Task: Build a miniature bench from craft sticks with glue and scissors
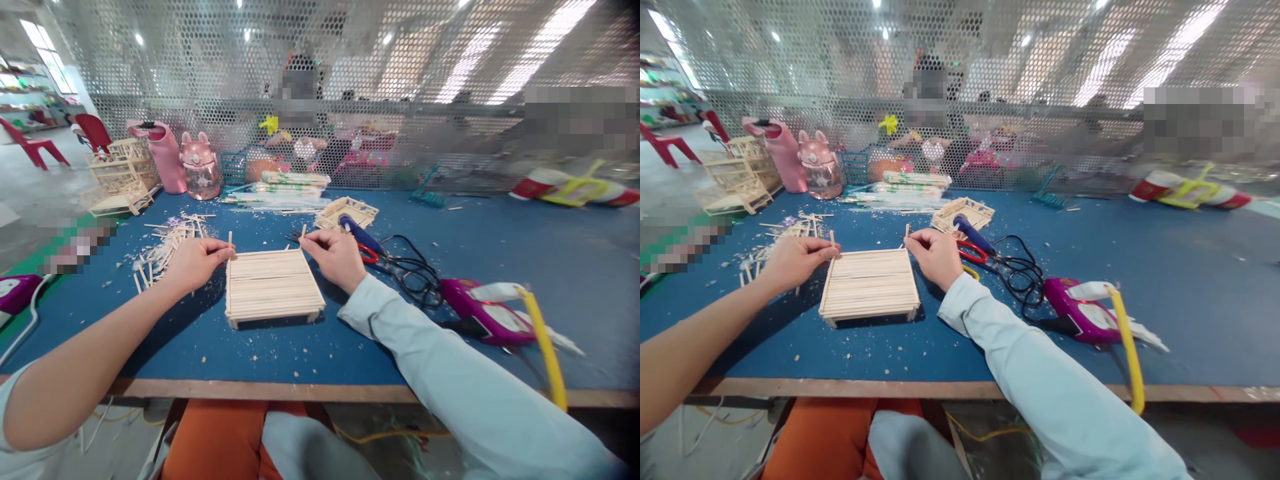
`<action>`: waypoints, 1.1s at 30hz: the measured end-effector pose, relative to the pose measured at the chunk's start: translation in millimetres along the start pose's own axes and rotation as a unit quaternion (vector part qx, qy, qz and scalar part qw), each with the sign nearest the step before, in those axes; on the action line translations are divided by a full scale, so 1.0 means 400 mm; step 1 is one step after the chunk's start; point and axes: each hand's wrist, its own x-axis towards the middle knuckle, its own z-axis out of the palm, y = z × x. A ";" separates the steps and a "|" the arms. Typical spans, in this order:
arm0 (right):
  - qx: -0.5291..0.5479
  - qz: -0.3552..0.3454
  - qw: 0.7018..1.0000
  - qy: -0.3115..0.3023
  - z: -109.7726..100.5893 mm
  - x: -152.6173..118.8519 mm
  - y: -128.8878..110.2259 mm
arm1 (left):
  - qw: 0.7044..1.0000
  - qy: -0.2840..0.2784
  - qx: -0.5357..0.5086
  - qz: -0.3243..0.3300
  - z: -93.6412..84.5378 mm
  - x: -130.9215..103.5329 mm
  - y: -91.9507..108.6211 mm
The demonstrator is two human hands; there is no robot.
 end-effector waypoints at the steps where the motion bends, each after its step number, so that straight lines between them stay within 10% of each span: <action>1: 0.000 -0.001 1.000 0.004 0.001 -0.001 0.001 | 1.000 0.004 0.002 0.000 0.002 0.000 -0.002; 25: 0.080 0.014 0.996 0.041 -0.017 -0.009 0.016 | 0.993 -0.057 -0.072 0.075 -0.027 0.009 -0.017; 33: 0.064 0.044 0.997 -0.022 -0.025 -0.005 0.018 | 0.989 -0.137 -0.050 -0.030 -0.048 -0.007 0.002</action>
